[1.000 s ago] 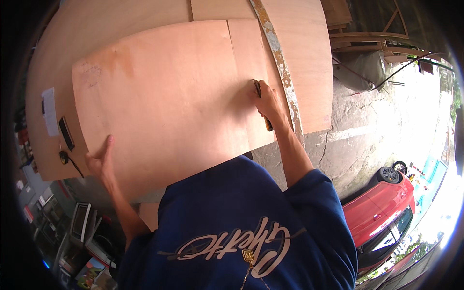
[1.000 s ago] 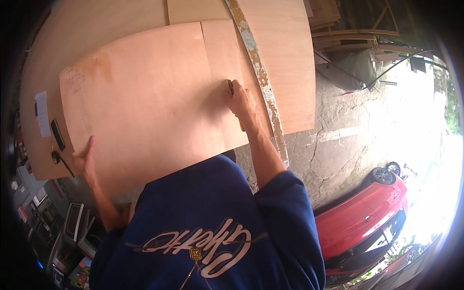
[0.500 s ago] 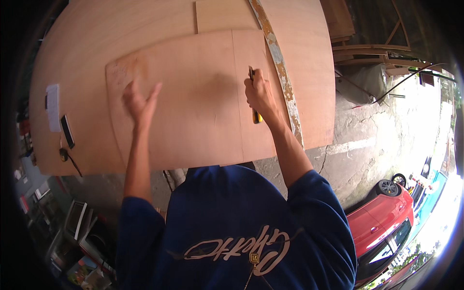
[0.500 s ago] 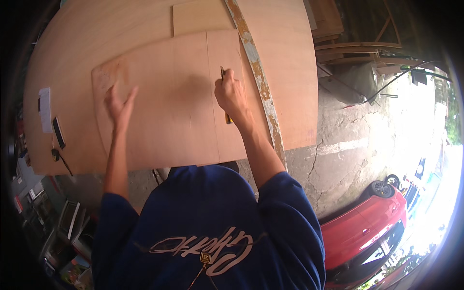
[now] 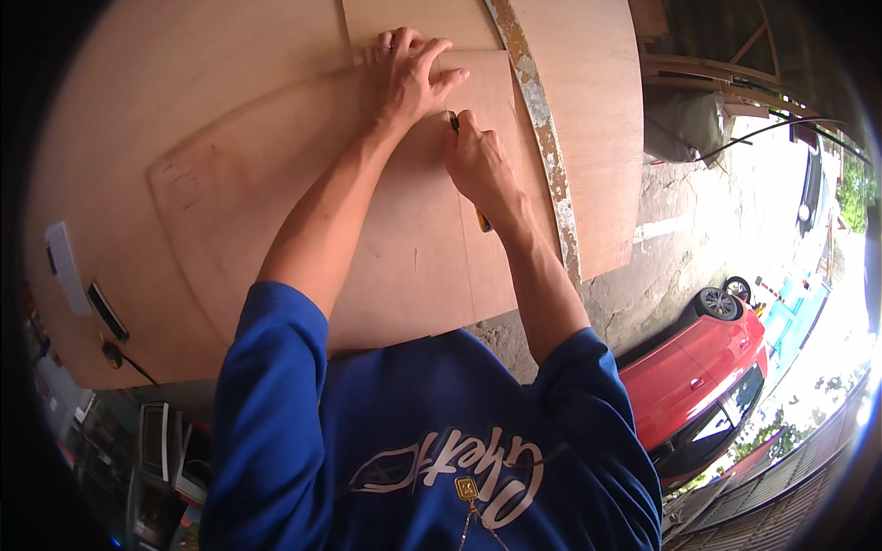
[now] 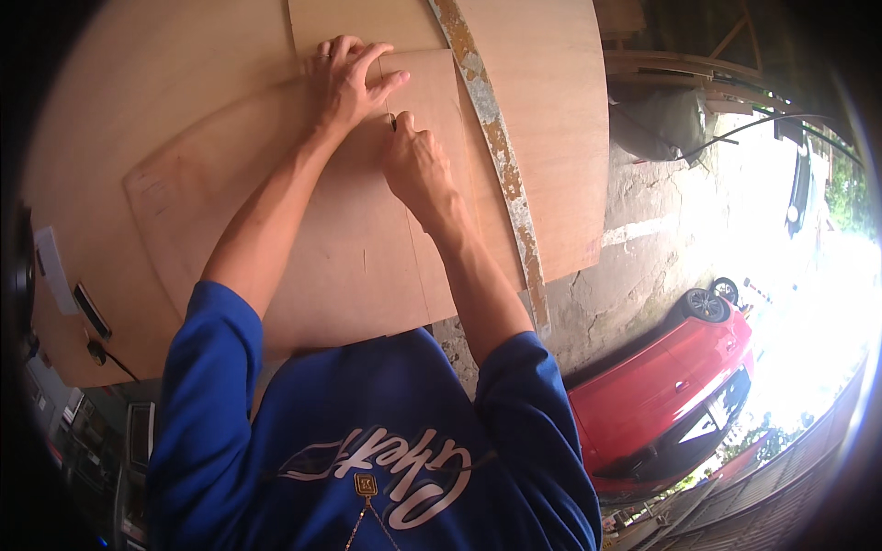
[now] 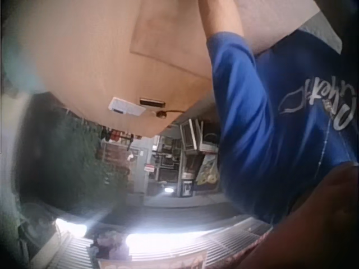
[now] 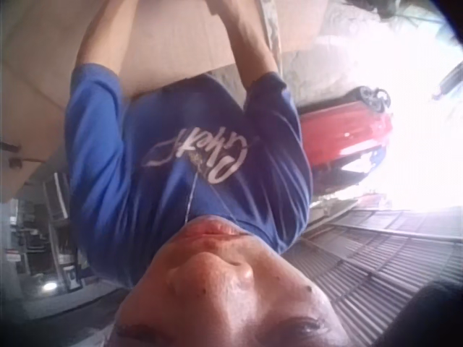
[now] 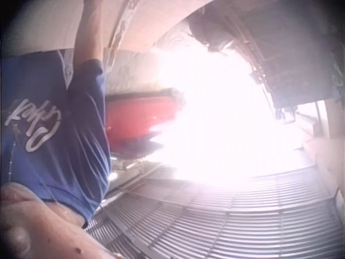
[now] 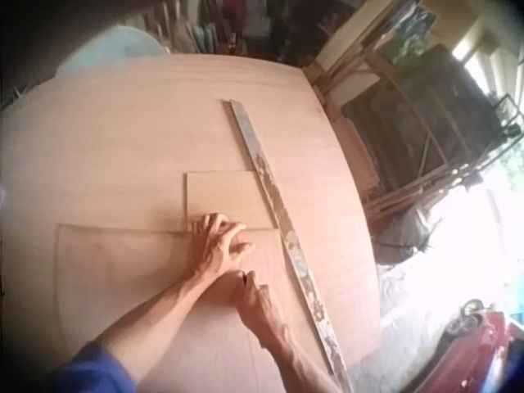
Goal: The person cuts a large sheet of plywood into smaller rectangular pieces using a utility knife and a metal ruler as a straightedge. They repeatedly measure, score, and snap the material, then stack the cut pieces on the floor.
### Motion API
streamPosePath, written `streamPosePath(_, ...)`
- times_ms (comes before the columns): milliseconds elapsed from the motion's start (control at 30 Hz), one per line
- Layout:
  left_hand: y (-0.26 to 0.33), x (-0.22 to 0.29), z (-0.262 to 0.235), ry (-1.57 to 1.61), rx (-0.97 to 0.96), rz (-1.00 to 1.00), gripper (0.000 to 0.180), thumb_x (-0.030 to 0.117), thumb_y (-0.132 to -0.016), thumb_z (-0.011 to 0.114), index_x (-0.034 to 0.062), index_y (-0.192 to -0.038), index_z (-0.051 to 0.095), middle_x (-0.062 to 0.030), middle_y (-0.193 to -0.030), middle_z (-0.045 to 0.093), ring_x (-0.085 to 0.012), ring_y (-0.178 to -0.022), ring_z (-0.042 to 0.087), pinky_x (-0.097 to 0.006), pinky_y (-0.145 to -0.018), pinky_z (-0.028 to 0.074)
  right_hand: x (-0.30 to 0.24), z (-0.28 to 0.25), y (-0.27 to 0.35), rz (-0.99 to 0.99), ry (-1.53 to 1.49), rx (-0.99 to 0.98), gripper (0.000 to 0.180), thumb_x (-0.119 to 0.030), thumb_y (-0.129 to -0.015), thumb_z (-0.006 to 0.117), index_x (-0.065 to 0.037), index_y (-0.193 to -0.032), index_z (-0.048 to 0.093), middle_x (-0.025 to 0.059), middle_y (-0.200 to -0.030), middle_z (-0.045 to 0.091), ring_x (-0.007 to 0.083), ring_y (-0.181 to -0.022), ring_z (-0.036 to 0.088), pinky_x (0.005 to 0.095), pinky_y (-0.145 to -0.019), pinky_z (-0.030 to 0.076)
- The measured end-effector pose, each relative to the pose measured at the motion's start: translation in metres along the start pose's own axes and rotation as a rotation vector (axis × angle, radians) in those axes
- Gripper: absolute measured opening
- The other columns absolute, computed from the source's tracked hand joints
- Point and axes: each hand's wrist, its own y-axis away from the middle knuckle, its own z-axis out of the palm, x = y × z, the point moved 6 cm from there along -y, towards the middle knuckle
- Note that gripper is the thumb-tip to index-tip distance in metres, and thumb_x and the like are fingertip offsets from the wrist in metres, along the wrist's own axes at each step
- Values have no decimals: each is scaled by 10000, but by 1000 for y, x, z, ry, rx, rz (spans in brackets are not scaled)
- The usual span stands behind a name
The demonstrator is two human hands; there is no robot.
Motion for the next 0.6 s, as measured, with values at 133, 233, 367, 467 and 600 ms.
streamPosePath(133, -1, -1, 0, 22, 43, 1, 392, 514, -675, 742, 245, -951, 669, 7, -848, 520, -232, -834, 502, -401, -693, 417, 1, 2, -1, -41, 16, -12, 212, -181, -925, 397, 14, -982, 457, 327, -758, 588, 493, -769, 595, 557, -682, 470)
streamPosePath(233, -2, -2, 1, 23, 60, 10, 403, 522, -663, 747, 248, -948, 666, 8, -806, 519, -226, -789, 501, -391, -662, 423, 3, 2, 0, -48, 25, -7, 204, -176, -921, 407, 11, -986, 457, 332, -794, 593, 488, -789, 600, 554, -697, 472)
streamPosePath(367, -4, -1, 0, 5, 87, 26, 414, 540, -663, 735, 245, -945, 666, 8, -799, 532, -222, -750, 522, -390, -658, 428, 0, 2, -5, -23, 97, -43, 211, -171, -920, 404, 29, -965, 451, 304, -785, 594, 436, -709, 605, 512, -634, 477)
streamPosePath(467, -7, 3, -4, -2, 42, 7, 421, 547, -677, 723, 238, -957, 670, 1, -813, 556, -225, -762, 550, -390, -681, 441, 0, -1, -7, 39, 97, -137, 247, -207, -942, 392, 36, -939, 436, 241, -679, 583, 334, -495, 588, 438, -441, 463)
streamPosePath(600, -4, 8, -7, 18, -167, -102, 419, 486, -732, 709, 213, -1048, 671, -54, -973, 565, -259, -968, 514, -469, -867, 372, 12, 5, 26, 218, 44, -327, 247, -207, -942, 406, 35, -979, 437, 292, -805, 599, 401, -626, 623, 484, -552, 499)
